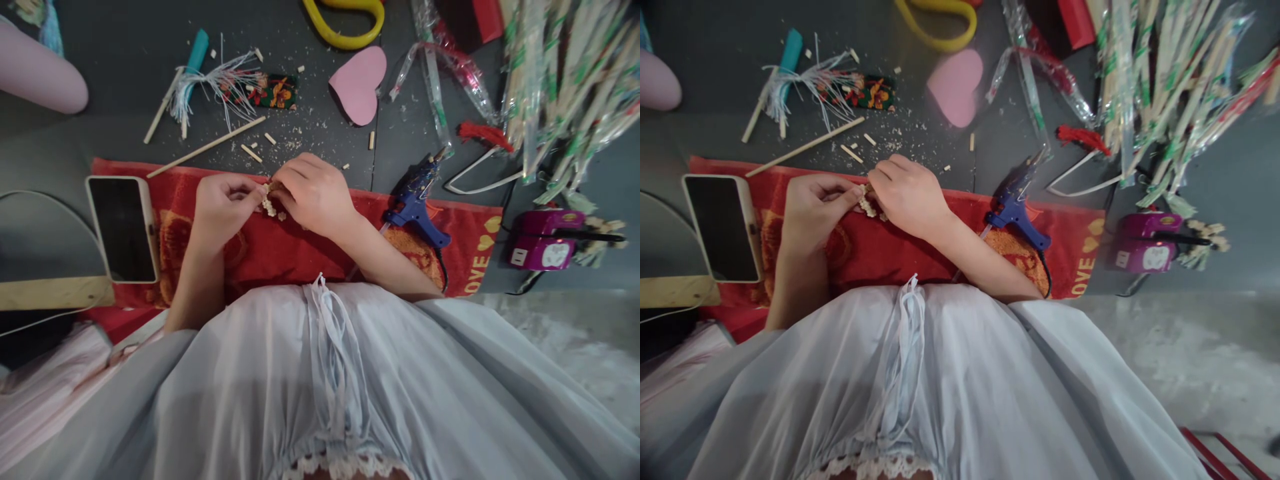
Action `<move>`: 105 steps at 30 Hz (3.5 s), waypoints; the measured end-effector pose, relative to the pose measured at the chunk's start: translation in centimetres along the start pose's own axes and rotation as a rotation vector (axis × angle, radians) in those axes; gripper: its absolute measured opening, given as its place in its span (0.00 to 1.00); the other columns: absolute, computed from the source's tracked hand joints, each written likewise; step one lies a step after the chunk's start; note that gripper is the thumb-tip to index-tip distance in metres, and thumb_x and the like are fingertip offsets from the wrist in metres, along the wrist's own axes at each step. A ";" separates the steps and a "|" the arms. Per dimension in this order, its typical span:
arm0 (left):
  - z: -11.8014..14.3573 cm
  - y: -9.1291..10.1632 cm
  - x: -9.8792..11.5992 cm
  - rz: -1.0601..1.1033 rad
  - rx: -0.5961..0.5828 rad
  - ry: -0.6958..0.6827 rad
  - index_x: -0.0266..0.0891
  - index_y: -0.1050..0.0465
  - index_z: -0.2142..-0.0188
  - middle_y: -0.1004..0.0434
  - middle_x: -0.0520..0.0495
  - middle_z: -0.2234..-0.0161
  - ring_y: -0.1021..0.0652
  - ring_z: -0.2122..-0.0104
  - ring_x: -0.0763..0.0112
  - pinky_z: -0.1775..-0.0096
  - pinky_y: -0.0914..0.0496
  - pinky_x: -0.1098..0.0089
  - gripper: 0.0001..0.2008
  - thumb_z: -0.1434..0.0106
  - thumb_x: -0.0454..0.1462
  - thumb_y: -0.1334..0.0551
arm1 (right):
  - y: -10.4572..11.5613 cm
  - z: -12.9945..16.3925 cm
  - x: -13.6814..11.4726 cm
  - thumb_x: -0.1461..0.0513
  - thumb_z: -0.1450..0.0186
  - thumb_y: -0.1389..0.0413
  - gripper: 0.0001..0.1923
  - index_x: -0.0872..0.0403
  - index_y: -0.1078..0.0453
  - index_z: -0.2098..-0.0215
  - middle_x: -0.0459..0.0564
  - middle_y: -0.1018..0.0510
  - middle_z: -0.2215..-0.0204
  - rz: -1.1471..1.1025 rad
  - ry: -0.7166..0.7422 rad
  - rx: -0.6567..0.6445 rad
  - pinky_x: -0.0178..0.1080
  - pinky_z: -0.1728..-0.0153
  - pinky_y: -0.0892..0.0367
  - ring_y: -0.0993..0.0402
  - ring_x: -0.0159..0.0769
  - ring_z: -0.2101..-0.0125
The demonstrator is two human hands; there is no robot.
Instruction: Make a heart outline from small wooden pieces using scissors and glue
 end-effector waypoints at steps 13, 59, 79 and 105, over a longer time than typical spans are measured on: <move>0.3 0.4 0.6 0.070 -0.038 0.106 0.39 0.21 0.74 0.19 0.48 0.74 0.20 0.74 0.68 0.67 0.22 0.65 0.08 0.48 0.42 0.31 | 0.2 0.0 -0.2 0.62 0.27 0.54 0.14 0.56 0.27 0.59 0.54 0.22 0.61 -0.015 -0.087 0.029 0.45 0.53 0.36 0.30 0.43 0.56; 0.3 0.8 0.9 -0.040 -0.139 0.139 0.41 0.27 0.80 0.32 0.52 0.86 0.34 0.86 0.77 0.83 0.43 0.73 0.23 0.45 0.57 0.31 | 2.5 1.1 -2.8 0.53 0.30 0.46 0.14 0.56 0.25 0.62 0.53 0.23 0.65 0.019 -0.171 -0.029 0.43 0.56 0.35 0.28 0.43 0.58; 0.8 1.8 -0.2 -0.201 -0.010 0.029 0.42 0.19 0.70 0.25 0.52 0.79 0.31 0.80 0.74 0.75 0.39 0.69 0.09 0.43 0.45 0.33 | 1.1 1.2 -4.0 0.57 0.29 0.47 0.14 0.55 0.22 0.64 0.53 0.19 0.66 0.137 -0.215 -0.142 0.38 0.64 0.38 0.25 0.40 0.63; 1.1 1.8 0.9 -0.301 0.032 -0.068 0.37 0.18 0.67 0.19 0.49 0.72 0.29 0.76 0.77 0.73 0.37 0.73 0.08 0.44 0.39 0.33 | 6.5 7.2 -1.5 0.64 0.33 0.53 0.25 0.54 0.27 0.41 0.52 0.15 0.67 0.164 -0.524 -0.175 0.37 0.68 0.34 0.21 0.40 0.71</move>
Point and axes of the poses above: each hand's wrist, its own z-axis away from the middle knuckle, its own y-axis out of the back of the hand, x = y × z, the point moved 1 cm from there along -z, towards the middle knuckle
